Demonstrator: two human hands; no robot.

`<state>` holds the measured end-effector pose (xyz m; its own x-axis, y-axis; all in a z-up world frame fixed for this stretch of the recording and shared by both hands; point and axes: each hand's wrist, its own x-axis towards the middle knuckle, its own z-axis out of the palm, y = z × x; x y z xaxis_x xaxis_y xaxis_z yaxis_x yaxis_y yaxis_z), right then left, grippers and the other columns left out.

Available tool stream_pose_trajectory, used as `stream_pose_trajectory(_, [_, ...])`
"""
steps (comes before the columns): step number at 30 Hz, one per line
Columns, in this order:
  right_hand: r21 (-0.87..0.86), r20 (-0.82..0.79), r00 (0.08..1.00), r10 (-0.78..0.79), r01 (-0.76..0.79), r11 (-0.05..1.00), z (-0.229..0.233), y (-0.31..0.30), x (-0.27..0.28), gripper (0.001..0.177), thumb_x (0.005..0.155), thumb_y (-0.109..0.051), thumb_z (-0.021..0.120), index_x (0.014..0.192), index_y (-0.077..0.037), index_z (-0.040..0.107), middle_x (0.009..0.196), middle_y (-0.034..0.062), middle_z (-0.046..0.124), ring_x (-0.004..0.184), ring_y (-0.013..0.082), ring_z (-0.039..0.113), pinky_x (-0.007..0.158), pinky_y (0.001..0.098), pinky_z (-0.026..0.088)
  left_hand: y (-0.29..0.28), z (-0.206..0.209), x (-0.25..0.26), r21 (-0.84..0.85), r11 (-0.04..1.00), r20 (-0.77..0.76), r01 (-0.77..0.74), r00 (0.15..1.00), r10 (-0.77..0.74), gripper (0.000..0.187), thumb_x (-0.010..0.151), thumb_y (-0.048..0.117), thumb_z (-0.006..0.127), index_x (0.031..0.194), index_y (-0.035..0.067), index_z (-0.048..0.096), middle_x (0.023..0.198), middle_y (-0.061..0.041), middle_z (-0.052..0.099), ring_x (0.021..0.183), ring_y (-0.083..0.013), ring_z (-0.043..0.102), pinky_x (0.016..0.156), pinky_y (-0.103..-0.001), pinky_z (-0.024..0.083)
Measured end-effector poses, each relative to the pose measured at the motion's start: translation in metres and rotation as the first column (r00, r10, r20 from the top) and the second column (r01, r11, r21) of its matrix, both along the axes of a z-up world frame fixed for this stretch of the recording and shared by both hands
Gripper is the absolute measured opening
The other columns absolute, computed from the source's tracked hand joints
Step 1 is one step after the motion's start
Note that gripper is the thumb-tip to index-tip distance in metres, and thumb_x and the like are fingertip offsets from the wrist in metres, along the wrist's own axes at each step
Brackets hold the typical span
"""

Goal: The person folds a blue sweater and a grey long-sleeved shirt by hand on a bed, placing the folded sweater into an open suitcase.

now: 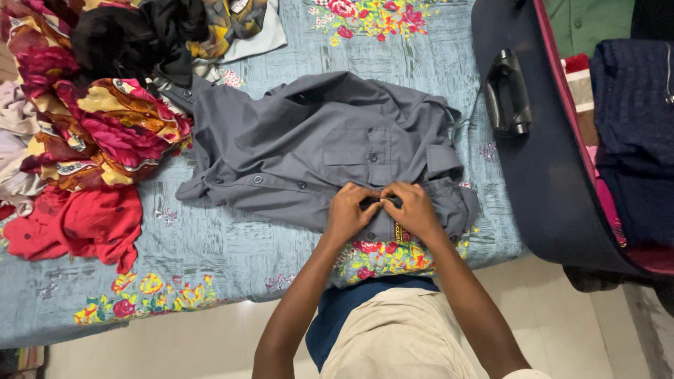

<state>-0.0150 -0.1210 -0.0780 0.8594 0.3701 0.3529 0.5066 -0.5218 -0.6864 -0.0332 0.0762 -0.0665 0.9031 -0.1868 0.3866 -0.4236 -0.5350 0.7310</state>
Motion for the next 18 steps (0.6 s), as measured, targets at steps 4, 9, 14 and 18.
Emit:
stream_pose_trajectory(4, [-0.088,0.006,1.000,0.000,0.001,0.996,0.001,-0.001,-0.003,0.018,0.082,-0.016,0.076,0.095,-0.007,0.069,0.096,0.0103,0.071,0.093,0.0325,0.068,0.079,0.0440,0.048,0.001,0.006,-0.001,0.039,0.999,-0.011,0.014,1.000,-0.014,0.023,0.078,0.015,0.082,0.099,0.009,0.077,0.097,-0.006,0.075,0.092,-0.0289,0.067,0.081,-0.039,0.054])
stream_pose_trajectory(9, [-0.081,0.068,0.998,-0.015,0.020,0.997,0.000,0.001,-0.004,0.019,0.080,-0.013,0.077,0.095,-0.007,0.069,0.096,0.0100,0.071,0.092,0.0323,0.067,0.079,0.0442,0.047,-0.001,0.006,-0.001,0.086,0.996,0.070,0.014,0.997,-0.020,0.025,0.077,0.012,0.080,0.101,0.009,0.074,0.097,-0.005,0.072,0.092,-0.0278,0.065,0.080,-0.039,0.054])
stream_pose_trajectory(14, [-0.112,0.081,0.996,-0.048,0.057,0.992,0.002,0.005,-0.010,0.017,0.077,-0.010,0.077,0.092,-0.006,0.068,0.092,0.0102,0.069,0.091,0.0322,0.066,0.079,0.0443,0.046,0.000,0.001,0.001,0.135,0.990,0.118,0.030,0.992,-0.047,0.025,0.077,0.010,0.079,0.101,0.011,0.072,0.098,-0.004,0.070,0.094,-0.0272,0.063,0.079,-0.040,0.052])
stream_pose_trajectory(18, [-0.076,0.077,0.993,-0.094,0.100,0.992,0.004,0.007,-0.011,0.016,0.078,-0.009,0.077,0.092,-0.007,0.068,0.092,0.0093,0.068,0.090,0.0315,0.067,0.079,0.0432,0.047,-0.002,-0.001,0.001,0.146,0.989,0.127,0.014,0.991,-0.033,0.027,0.076,0.010,0.080,0.103,0.011,0.072,0.098,-0.003,0.069,0.094,-0.0265,0.063,0.079,-0.040,0.051])
